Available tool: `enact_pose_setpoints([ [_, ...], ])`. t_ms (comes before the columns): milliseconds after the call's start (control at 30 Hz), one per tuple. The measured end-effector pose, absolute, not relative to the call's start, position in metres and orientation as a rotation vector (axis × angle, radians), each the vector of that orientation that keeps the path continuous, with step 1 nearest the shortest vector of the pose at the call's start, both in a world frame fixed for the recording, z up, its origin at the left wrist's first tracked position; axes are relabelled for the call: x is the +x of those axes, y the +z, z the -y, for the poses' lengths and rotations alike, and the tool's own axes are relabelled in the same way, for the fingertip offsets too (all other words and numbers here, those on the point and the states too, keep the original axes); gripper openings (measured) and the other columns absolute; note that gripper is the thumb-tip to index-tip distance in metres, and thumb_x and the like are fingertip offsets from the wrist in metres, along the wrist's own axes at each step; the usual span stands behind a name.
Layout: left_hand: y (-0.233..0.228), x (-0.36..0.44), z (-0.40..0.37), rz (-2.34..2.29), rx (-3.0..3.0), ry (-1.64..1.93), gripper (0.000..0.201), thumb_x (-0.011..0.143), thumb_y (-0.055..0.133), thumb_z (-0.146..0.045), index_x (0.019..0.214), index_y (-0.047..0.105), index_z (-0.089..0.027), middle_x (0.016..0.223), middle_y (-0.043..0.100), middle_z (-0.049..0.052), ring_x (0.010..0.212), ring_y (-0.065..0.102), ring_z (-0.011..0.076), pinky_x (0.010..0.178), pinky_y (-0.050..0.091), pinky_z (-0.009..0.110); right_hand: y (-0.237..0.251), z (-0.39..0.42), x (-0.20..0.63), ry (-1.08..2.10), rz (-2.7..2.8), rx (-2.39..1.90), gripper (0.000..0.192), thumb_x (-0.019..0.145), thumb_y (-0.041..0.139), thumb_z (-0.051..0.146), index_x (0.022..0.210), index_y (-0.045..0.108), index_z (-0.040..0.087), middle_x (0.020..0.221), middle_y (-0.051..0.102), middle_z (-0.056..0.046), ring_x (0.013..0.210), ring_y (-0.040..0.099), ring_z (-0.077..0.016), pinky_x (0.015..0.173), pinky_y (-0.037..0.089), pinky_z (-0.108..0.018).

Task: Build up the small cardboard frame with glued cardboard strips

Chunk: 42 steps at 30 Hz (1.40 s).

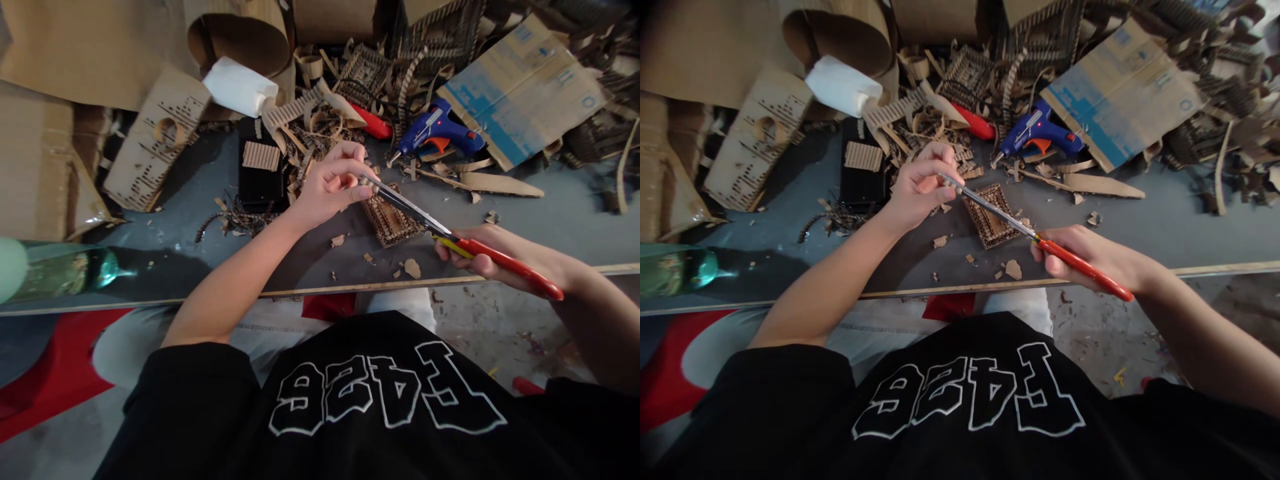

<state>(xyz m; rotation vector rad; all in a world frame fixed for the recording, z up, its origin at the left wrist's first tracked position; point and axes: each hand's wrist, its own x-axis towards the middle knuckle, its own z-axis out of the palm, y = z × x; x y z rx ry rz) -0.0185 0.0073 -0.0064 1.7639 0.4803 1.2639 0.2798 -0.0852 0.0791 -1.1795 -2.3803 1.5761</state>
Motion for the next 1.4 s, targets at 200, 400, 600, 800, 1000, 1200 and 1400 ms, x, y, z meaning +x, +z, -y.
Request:
enact_pose_setpoints([
  [200,-0.0041,-0.0196,-0.007,-0.444,1.814,1.217,0.027,0.082,0.077,-0.056,0.098,0.077,-0.035,0.095,0.046,0.003,0.087,0.055,0.0128,0.067,0.05,0.023,0.0798,0.0843,0.2781,1.526,2.429,-1.113,0.078,0.086,0.028,0.089,0.082,0.055,0.016,0.066,0.052,-0.003,0.054,0.042,-0.009,0.048,0.037,-0.024],
  [400,-0.0025,-0.019,-0.0069,-0.403,1.823,1.229,0.023,0.083,0.078,-0.052,0.099,0.078,-0.036,0.094,0.044,0.002,0.087,0.053,0.0125,0.069,0.05,0.024,0.0808,0.0824,0.2758,1.519,2.443,-1.098,0.078,0.088,0.028,0.088,0.081,0.057,0.015,0.064,0.051,-0.002,0.054,0.042,-0.0081,0.048,0.038,-0.023],
  [600,-0.0042,-0.0181,-0.007,-0.403,1.815,1.247,0.022,0.082,0.079,-0.052,0.1,0.078,-0.039,0.095,0.044,0.002,0.089,0.053,0.0134,0.067,0.048,0.024,0.0773,0.082,0.2794,1.522,2.439,-1.111,0.078,0.087,0.028,0.088,0.081,0.057,0.016,0.064,0.052,-0.002,0.053,0.041,-0.0084,0.047,0.038,-0.024],
  [800,-0.0063,-0.0192,-0.0081,-0.485,1.831,1.245,0.027,0.079,0.078,-0.059,0.095,0.079,-0.036,0.096,0.048,0.002,0.09,0.056,0.0139,0.069,0.05,0.025,0.0768,0.0829,0.2775,1.438,2.495,-1.153,0.079,0.088,0.027,0.087,0.08,0.058,0.016,0.062,0.052,-0.003,0.053,0.042,-0.0088,0.047,0.037,-0.025],
  [1000,-0.0077,-0.0208,-0.0111,-0.523,1.876,1.246,0.033,0.078,0.077,-0.064,0.09,0.078,-0.033,0.09,0.046,0.002,0.089,0.057,0.0145,0.069,0.05,0.026,0.0798,0.0835,0.2767,1.395,2.509,-1.186,0.08,0.088,0.026,0.088,0.08,0.059,0.015,0.061,0.054,-0.003,0.051,0.042,-0.0085,0.045,0.038,-0.024],
  [1200,-0.0095,-0.0197,-0.0109,-0.515,1.882,1.244,0.035,0.077,0.077,-0.065,0.09,0.078,-0.032,0.094,0.046,0.002,0.087,0.056,0.0135,0.068,0.049,0.025,0.0799,0.0841,0.2742,1.399,2.51,-1.192,0.08,0.088,0.026,0.088,0.078,0.058,0.015,0.058,0.051,-0.002,0.05,0.041,-0.0084,0.044,0.035,-0.025],
  [1400,-0.008,-0.0184,-0.0105,-0.58,1.88,1.271,0.041,0.073,0.077,-0.069,0.084,0.078,-0.03,0.091,0.045,0.002,0.086,0.057,0.0145,0.073,0.052,0.03,0.0814,0.0836,0.2721,1.443,2.49,-1.226,0.083,0.083,0.026,0.093,0.078,0.057,0.017,0.058,0.049,-0.001,0.05,0.04,-0.0088,0.045,0.034,-0.025],
])
